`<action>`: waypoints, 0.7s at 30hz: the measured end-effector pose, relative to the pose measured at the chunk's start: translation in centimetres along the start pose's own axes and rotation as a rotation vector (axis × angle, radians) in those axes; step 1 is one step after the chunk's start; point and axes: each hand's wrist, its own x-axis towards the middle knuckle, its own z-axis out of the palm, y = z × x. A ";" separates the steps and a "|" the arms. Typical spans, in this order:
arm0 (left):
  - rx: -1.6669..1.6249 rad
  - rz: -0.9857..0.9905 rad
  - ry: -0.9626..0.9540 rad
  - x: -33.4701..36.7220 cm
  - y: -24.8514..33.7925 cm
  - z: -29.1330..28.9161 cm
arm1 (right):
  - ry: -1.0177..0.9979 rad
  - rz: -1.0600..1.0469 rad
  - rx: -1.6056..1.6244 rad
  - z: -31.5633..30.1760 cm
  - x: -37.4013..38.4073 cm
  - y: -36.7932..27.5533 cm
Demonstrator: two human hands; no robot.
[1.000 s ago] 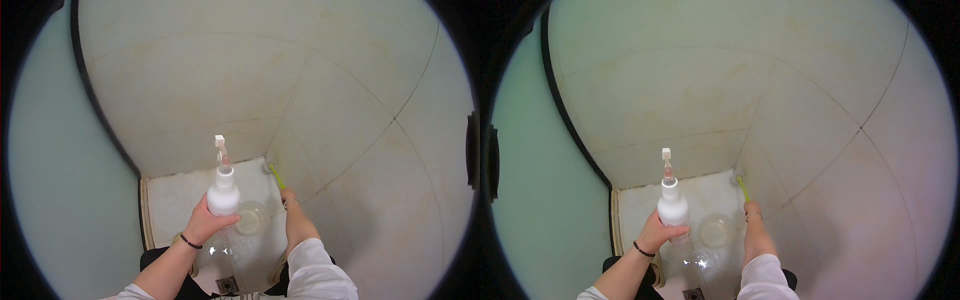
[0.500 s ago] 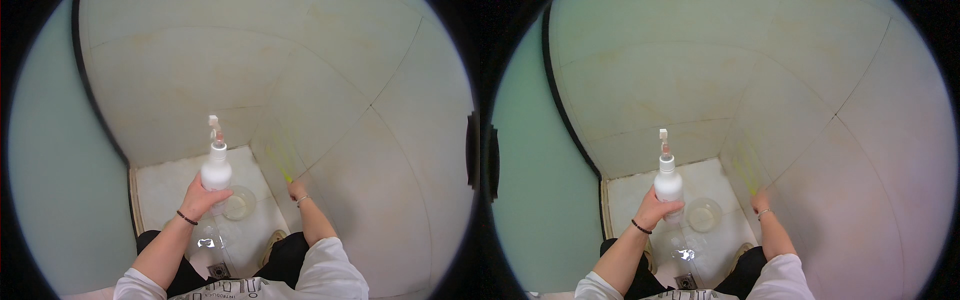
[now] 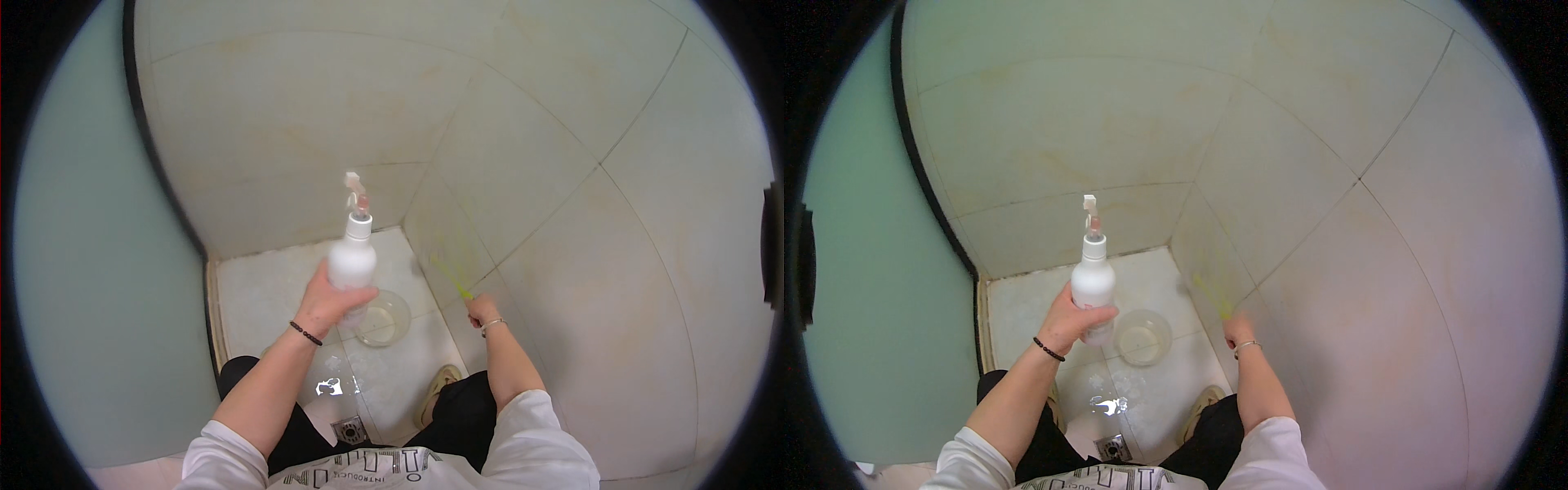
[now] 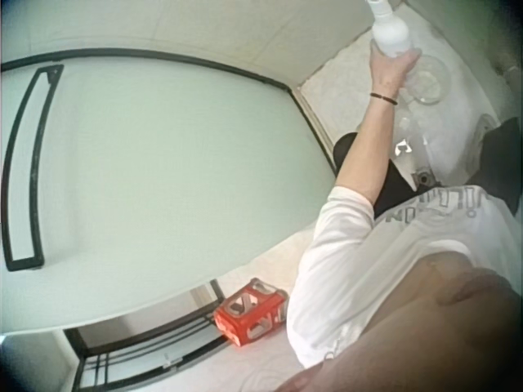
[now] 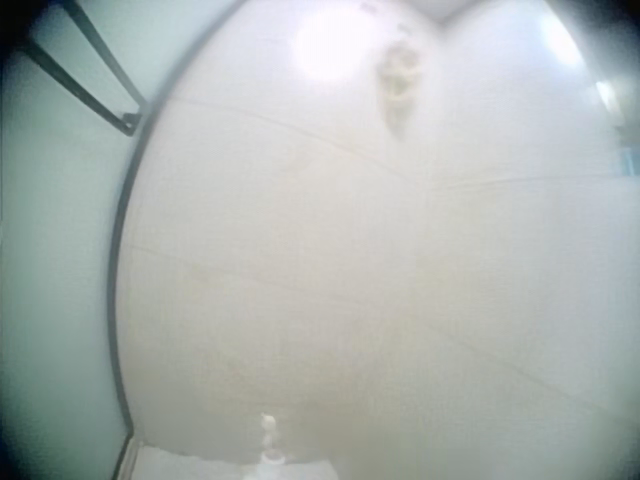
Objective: The person sprays liquid from a bottle onto the tiled walls of a shower and scrubs the wall tiles and corners with a long-handled brush.
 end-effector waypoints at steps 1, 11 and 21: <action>-0.010 0.005 -0.039 0.2 0.3 0.4 | 0.013 0.015 -0.001 -0.9 1.1 1.4; 0.048 -0.030 0.001 -0.7 -0.2 -1.9 | 0.713 -0.333 0.369 -0.5 -3.8 -10.2; 0.077 -0.092 -0.018 0.0 -0.6 -2.2 | 0.077 -0.115 0.913 1.9 -0.7 -13.8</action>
